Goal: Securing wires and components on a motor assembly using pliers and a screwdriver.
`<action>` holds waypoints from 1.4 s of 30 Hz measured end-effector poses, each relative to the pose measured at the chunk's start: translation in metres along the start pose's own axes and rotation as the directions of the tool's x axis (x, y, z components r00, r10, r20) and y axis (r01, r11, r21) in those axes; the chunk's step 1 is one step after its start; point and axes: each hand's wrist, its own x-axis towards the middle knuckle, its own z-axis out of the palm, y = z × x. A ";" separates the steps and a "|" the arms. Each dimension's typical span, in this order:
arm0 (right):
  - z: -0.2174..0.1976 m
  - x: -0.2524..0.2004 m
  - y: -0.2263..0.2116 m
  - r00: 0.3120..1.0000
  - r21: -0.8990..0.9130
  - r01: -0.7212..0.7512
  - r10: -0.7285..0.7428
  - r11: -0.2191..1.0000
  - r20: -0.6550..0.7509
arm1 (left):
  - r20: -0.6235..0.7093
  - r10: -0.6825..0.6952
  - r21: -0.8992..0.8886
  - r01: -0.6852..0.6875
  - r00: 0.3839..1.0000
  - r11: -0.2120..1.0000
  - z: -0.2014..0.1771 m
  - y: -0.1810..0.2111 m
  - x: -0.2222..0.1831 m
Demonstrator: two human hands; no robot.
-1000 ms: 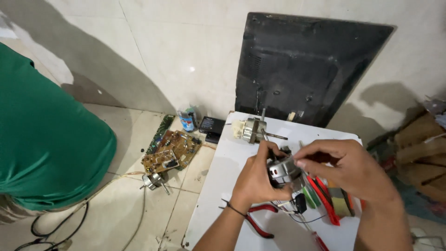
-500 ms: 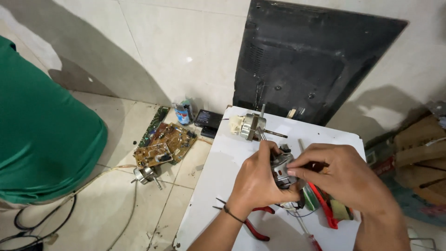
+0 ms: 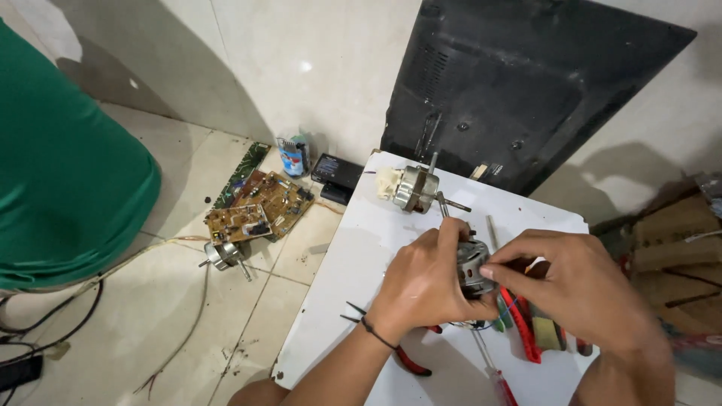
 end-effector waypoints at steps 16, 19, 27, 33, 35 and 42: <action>-0.002 0.005 0.016 0.986 -0.023 0.152 -0.150 0.988 0.077 | 0.021 -0.033 0.060 0.032 0.999 0.998 -0.001 -0.004 0.003; -0.001 0.007 0.020 0.971 -0.009 0.232 -0.230 0.973 0.067 | 0.003 -0.026 0.035 0.026 1.000 0.999 -0.002 -0.004 0.003; 0.001 0.007 0.018 0.980 0.032 0.173 -0.175 0.984 0.096 | 0.026 -0.026 0.026 0.025 0.999 0.999 0.000 -0.005 0.002; 0.004 0.008 0.021 0.978 0.049 0.190 -0.194 0.981 0.075 | 0.016 -0.027 0.034 0.026 1.000 0.999 0.000 -0.006 0.002; 0.003 0.007 0.021 0.973 0.025 0.217 -0.218 0.976 0.079 | 0.016 -0.034 0.031 0.033 0.999 0.999 -0.001 -0.005 0.002; 0.006 0.007 0.009 0.984 0.051 0.173 -0.174 0.984 0.024 | 0.007 -0.048 0.081 0.047 0.999 0.996 0.003 -0.006 0.001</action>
